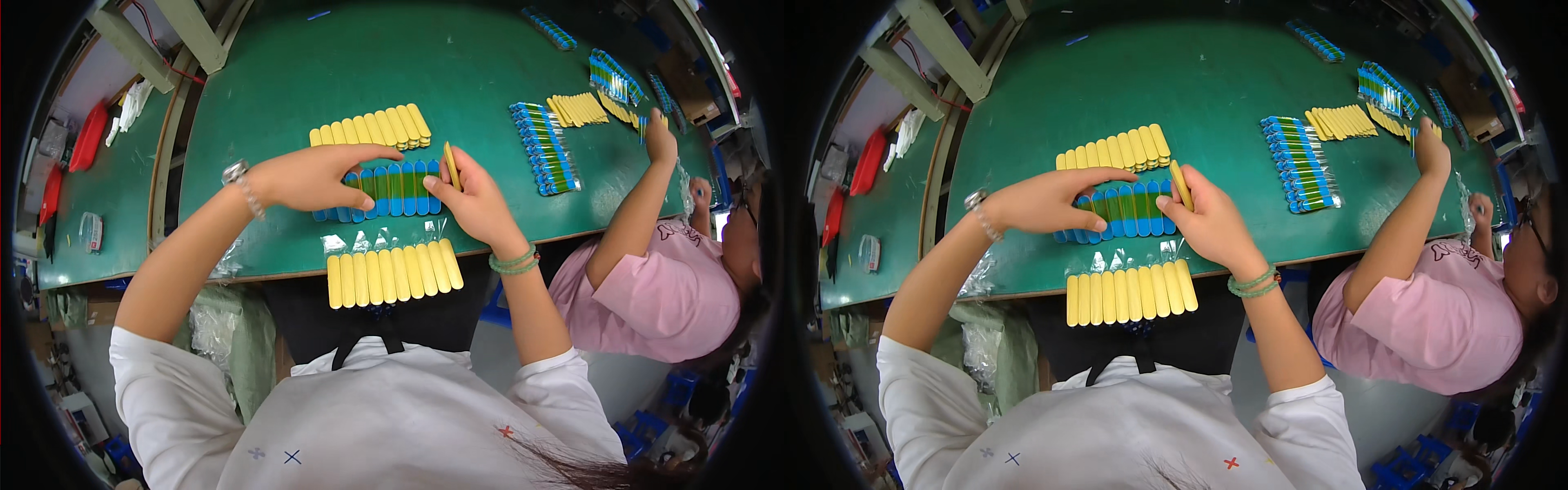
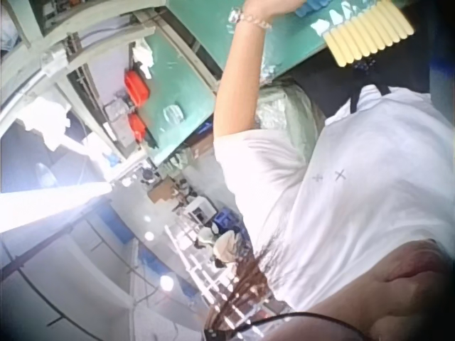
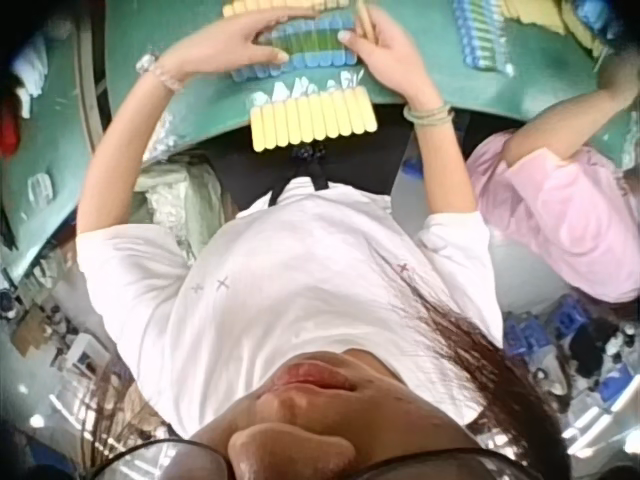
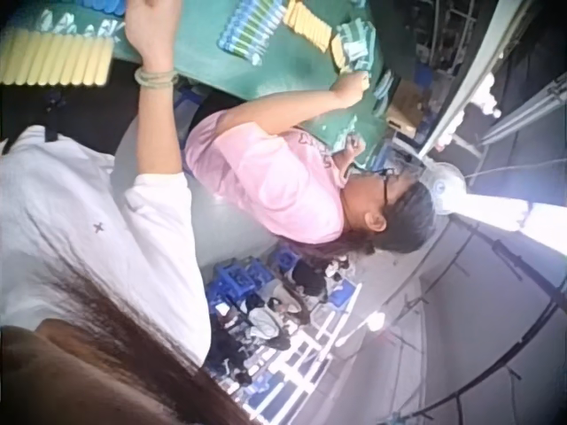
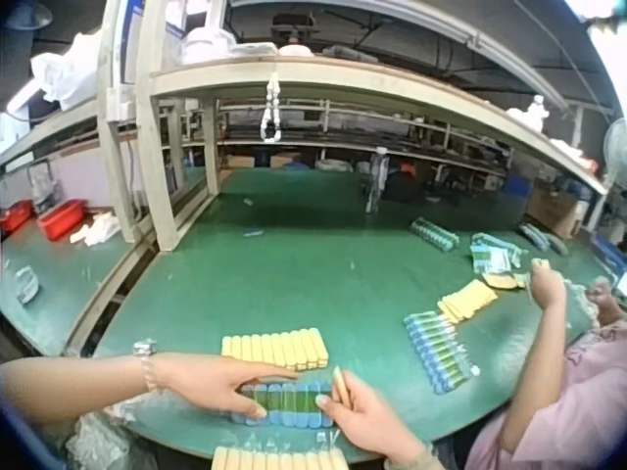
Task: The person aligns and sticks yellow strips onto rows of blue strips on plastic sheets by hand and using a tool, presses them down, and stacks the finished strip sets on the workbench.
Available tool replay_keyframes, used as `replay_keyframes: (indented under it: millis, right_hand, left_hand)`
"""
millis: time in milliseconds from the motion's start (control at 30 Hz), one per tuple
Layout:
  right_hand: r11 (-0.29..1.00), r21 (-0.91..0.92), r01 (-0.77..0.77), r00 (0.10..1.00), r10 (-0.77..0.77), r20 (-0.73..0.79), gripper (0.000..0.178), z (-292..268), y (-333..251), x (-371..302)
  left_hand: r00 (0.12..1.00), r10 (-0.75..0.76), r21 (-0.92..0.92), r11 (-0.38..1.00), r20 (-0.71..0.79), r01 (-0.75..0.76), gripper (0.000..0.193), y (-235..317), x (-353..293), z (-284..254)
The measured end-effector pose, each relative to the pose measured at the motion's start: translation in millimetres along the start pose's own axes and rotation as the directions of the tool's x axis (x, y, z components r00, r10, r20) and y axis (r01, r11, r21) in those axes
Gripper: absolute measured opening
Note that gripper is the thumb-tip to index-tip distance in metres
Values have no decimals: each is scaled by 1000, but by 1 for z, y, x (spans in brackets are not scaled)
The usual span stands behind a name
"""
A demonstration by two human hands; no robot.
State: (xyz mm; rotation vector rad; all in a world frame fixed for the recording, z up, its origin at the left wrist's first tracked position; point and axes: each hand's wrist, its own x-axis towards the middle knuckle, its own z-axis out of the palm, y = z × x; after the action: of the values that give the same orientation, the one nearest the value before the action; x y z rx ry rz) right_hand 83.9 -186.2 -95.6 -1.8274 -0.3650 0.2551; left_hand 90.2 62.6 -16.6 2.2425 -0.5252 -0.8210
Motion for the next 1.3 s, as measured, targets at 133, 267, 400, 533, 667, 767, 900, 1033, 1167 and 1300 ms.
replay_keyframes:
  millis: [133,267,400,533,667,767,900,1033,1167,1300]
  right_hand:
    - [1000,-11,25,1000,-25,-10,22,2,5,3]
    - [999,12,39,999,-39,-10,23,6,3,4]
    - [997,-60,40,999,-41,-10,24,4,3,2]
    - [994,-2,110,993,-110,-51,27,2,3,12]
    - [999,-29,35,998,-33,50,35,3,-27,29]
    - [981,-150,122,969,-84,233,33,-7,-13,46]
    - [966,-257,29,844,114,524,36,-17,-39,60]
    - [958,-255,131,799,50,600,33,-2,-31,74]
    - [1000,-16,-16,796,22,605,24,7,-21,76]
    - [996,-6,-86,775,71,628,23,7,-15,77]
  left_hand:
    - [978,69,46,997,-196,-61,65,-27,-22,12]
    - [971,58,-93,992,-233,-81,63,-42,-23,16]
    - [961,-48,-225,974,-273,-16,48,-38,-28,19]
    - [890,-211,-437,899,-405,14,31,-40,-31,34]
    - [806,105,-207,940,-582,-272,29,-65,-23,42]
    - [861,21,-65,996,-508,-62,33,-26,-24,39]
    - [954,36,-38,998,-299,-50,32,-15,-19,13]
    - [990,34,81,996,-137,-23,32,-6,4,2]
    - [995,-50,-139,990,-81,38,35,-21,18,1]
    - [998,-66,-191,980,-20,61,39,-30,25,-1]
